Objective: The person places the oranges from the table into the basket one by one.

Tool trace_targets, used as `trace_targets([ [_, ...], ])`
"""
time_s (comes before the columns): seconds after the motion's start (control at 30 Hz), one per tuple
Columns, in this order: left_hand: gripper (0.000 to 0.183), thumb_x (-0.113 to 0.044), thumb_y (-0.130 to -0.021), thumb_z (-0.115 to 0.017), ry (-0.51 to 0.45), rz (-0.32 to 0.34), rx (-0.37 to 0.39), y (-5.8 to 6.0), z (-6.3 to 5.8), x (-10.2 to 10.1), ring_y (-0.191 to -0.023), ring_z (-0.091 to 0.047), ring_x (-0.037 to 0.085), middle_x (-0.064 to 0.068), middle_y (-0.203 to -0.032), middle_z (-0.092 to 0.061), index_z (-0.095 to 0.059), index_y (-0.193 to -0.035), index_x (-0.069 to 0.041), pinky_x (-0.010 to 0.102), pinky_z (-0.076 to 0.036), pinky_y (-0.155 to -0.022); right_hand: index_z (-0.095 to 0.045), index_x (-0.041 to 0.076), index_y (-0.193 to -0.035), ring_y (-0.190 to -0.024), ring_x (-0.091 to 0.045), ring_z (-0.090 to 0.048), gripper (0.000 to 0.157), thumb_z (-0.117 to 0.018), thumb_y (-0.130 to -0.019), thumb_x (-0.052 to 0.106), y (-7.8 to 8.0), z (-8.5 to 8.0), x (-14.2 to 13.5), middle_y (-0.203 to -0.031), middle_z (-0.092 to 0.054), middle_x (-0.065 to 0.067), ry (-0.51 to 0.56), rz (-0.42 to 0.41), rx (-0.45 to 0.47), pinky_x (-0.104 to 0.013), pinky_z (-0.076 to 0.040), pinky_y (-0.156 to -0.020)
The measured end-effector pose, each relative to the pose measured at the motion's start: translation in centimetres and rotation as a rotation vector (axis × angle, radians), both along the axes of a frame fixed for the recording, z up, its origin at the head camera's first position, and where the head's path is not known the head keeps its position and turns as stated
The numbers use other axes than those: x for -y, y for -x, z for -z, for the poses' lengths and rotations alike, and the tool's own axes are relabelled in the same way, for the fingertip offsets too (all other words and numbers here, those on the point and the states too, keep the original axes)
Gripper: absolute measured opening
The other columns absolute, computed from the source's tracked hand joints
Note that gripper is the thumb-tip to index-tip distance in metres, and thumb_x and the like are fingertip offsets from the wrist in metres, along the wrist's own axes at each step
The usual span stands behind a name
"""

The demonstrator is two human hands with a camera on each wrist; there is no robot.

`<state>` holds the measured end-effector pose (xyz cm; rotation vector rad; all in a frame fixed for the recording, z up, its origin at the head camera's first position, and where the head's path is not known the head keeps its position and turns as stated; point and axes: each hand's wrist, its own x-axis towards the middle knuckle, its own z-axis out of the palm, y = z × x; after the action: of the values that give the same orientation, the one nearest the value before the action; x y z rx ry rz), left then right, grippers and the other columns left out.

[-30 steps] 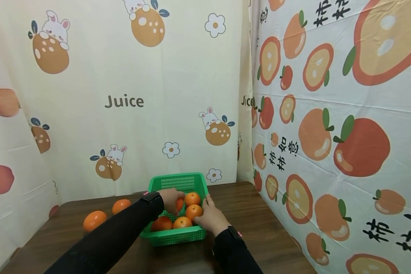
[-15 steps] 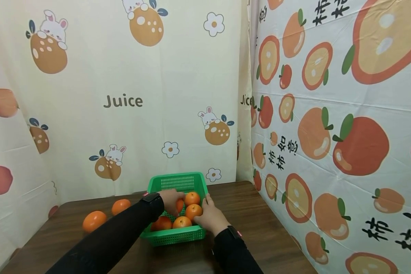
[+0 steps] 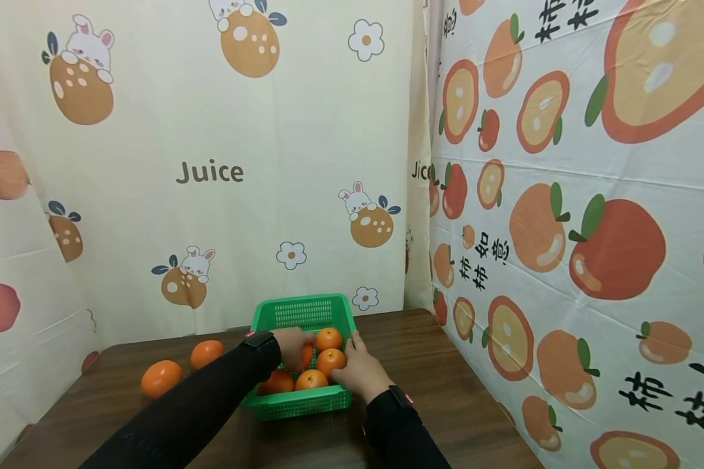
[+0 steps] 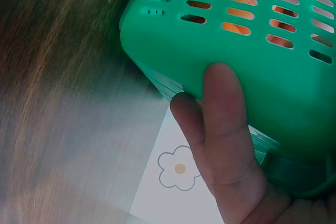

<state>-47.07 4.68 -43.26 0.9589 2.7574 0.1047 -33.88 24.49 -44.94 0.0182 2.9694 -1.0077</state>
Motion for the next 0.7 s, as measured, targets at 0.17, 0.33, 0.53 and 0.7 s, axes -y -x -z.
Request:
trace_targets([
  [0.17,0.051,-0.021,-0.084,-0.087,0.011,-0.006,0.003,-0.31,-0.01,0.15,-0.080,-0.058,0.018,-0.006,-0.096,-0.066,-0.068,-0.129,-0.034,0.035,-0.051,-0.070,-0.032,-0.001,-0.166,-0.136,-0.039,-0.056,0.084,-0.071,-0.100,0.033,-0.03,0.01,0.08,-0.180,-0.013,-0.013,-0.004,0.004,-0.001,-0.053,-0.049,-0.099],
  [0.33,0.059,-0.018,-0.082,-0.089,0.007,-0.023,0.038,-0.45,0.09,0.21,-0.084,-0.058,0.017,-0.007,-0.099,-0.068,-0.068,-0.134,-0.038,0.036,-0.052,-0.075,-0.032,-0.001,-0.166,-0.140,-0.042,-0.054,0.084,-0.071,-0.100,0.034,0.00,-0.03,0.15,-0.180,-0.013,-0.012,-0.007,0.006,0.005,-0.056,-0.049,-0.104],
  [0.53,0.069,-0.015,-0.081,-0.090,-0.002,-0.029,0.074,-0.95,-0.30,0.34,-0.089,-0.058,0.017,-0.006,-0.105,-0.068,-0.066,-0.140,-0.040,0.037,-0.054,-0.079,-0.032,-0.001,-0.166,-0.141,-0.041,-0.053,0.084,-0.071,-0.100,0.033,-0.03,-0.13,0.21,-0.180,-0.013,-0.013,-0.005,0.008,-0.001,-0.056,-0.049,-0.104],
  [0.7,0.075,-0.012,-0.080,-0.091,-0.013,-0.056,0.099,-0.78,-0.20,0.32,-0.090,-0.058,0.018,-0.007,-0.107,-0.067,-0.064,-0.142,-0.045,0.037,-0.053,-0.075,-0.032,-0.001,-0.166,-0.141,-0.042,-0.053,0.084,-0.071,-0.100,0.033,-0.08,-0.18,0.27,-0.180,-0.014,-0.013,-0.008,0.007,-0.004,-0.057,-0.049,-0.105],
])
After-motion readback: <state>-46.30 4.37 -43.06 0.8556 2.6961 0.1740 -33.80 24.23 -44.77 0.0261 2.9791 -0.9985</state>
